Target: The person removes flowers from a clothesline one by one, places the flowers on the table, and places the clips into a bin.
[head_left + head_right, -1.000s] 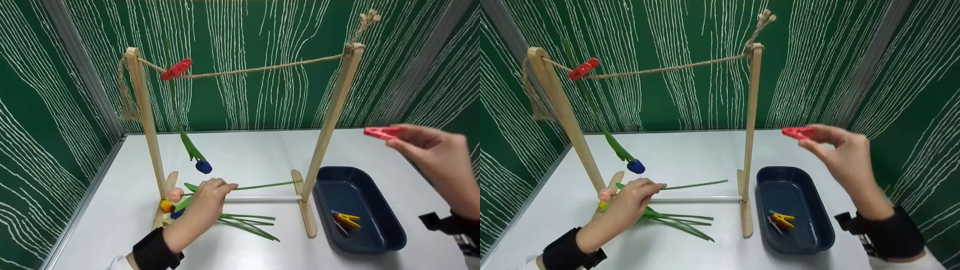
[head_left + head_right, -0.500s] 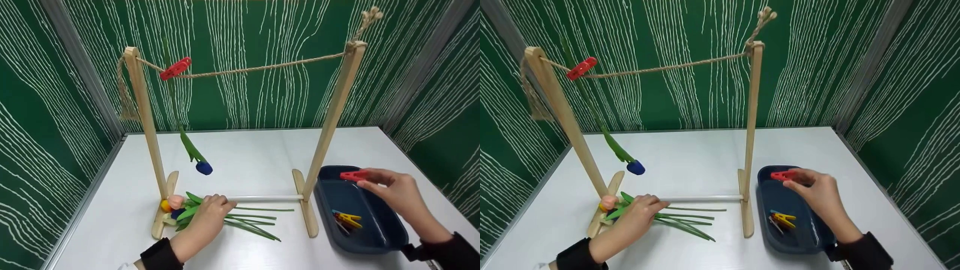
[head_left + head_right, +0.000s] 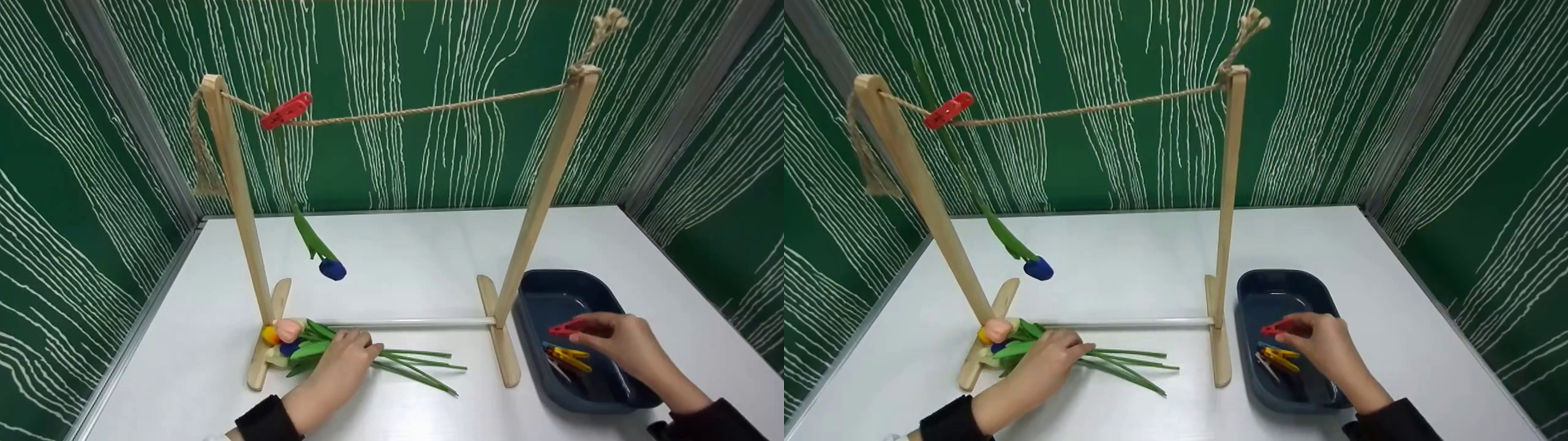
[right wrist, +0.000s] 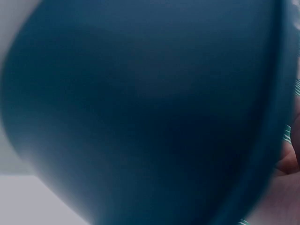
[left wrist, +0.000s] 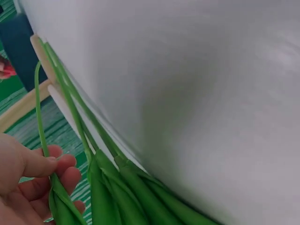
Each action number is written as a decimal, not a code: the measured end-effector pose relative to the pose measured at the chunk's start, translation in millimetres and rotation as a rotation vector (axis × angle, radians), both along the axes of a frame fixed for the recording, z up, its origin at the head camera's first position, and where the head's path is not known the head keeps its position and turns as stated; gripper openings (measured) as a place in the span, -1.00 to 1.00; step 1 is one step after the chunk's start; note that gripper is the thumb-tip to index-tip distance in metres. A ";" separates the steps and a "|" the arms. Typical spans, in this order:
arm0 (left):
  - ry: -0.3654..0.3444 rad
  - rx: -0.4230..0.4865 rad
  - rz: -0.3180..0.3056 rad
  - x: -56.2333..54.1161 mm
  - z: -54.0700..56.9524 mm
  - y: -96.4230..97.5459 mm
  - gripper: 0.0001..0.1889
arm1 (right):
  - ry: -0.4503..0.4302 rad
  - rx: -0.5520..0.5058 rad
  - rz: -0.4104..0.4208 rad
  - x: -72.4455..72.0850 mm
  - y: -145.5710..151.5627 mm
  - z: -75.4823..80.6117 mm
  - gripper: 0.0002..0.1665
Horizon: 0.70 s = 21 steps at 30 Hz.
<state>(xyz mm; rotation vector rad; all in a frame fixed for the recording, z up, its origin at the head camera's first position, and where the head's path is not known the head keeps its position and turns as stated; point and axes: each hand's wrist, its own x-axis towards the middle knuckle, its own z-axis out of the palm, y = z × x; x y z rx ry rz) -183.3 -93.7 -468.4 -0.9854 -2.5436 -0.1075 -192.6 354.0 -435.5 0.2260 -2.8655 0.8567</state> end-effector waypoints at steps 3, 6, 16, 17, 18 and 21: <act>-0.015 -0.020 0.005 -0.4 -3.5 -0.5 -0.73 | -0.034 0.025 0.019 0.4 0.2 -5.4 -0.58; -0.030 -0.029 0.010 -0.9 -5.5 -1.0 -0.76 | -0.079 0.047 0.038 1.1 0.7 -9.4 -0.55; -0.086 -0.043 0.005 0.6 -2.1 -2.1 -0.76 | -0.196 0.136 0.056 1.4 0.7 -22.5 -0.57; -0.099 -0.036 0.004 0.7 -1.0 -2.3 -0.77 | -0.201 0.135 0.058 1.3 0.7 -23.4 -0.57; -0.107 -0.028 0.002 0.7 0.3 -2.5 -0.77 | -0.207 0.136 0.058 1.4 0.6 -24.3 -0.58; -0.108 -0.011 -0.007 0.7 5.4 -3.4 -0.75 | -0.217 0.129 0.064 1.8 1.0 -24.4 -0.58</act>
